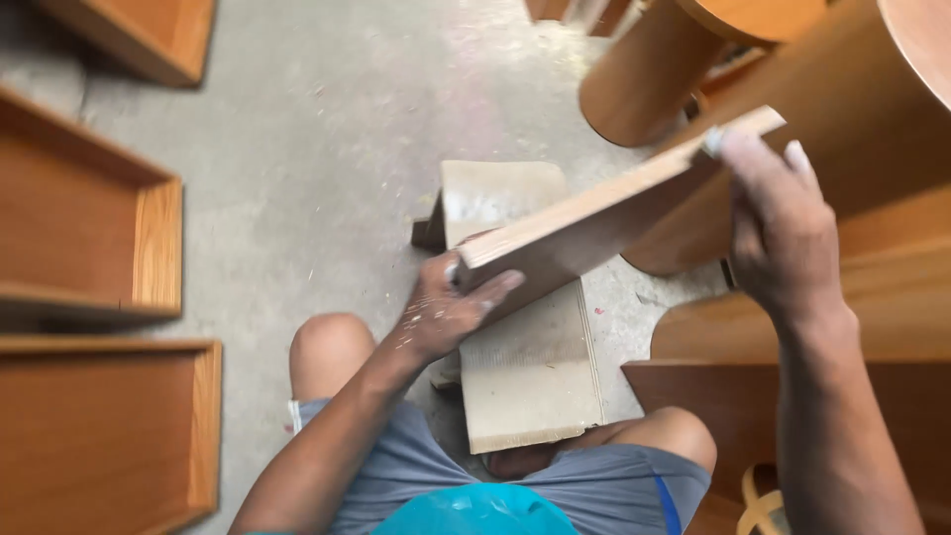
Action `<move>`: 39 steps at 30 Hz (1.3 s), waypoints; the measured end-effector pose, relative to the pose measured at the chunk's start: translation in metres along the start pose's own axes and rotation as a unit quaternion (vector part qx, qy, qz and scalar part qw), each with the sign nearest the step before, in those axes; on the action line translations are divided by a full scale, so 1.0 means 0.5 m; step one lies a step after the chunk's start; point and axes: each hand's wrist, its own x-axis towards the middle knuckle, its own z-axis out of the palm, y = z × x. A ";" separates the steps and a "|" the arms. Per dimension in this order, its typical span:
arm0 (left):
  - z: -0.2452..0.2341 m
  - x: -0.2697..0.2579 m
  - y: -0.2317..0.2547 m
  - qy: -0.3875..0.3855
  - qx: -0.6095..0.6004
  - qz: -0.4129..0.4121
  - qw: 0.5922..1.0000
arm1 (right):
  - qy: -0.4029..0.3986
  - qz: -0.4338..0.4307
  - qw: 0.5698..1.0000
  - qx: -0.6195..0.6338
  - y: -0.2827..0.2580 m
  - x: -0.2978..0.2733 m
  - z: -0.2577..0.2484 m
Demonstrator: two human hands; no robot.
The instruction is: Hand-sanding the surfaces and edges of wooden drawer panels using sandpaper in a workshop environment.
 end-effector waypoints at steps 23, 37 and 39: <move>0.011 -0.012 -0.036 -0.058 -0.006 0.030 0.998 | -0.216 -0.348 0.881 -0.236 -0.419 0.234 0.000; 0.004 -0.025 -0.010 0.019 0.014 -0.017 1.000 | -0.020 -0.109 0.984 -0.141 -0.197 0.104 0.005; 0.005 -0.026 -0.030 0.061 0.023 -0.026 0.998 | -0.027 -0.094 0.991 -0.090 -0.154 0.046 0.054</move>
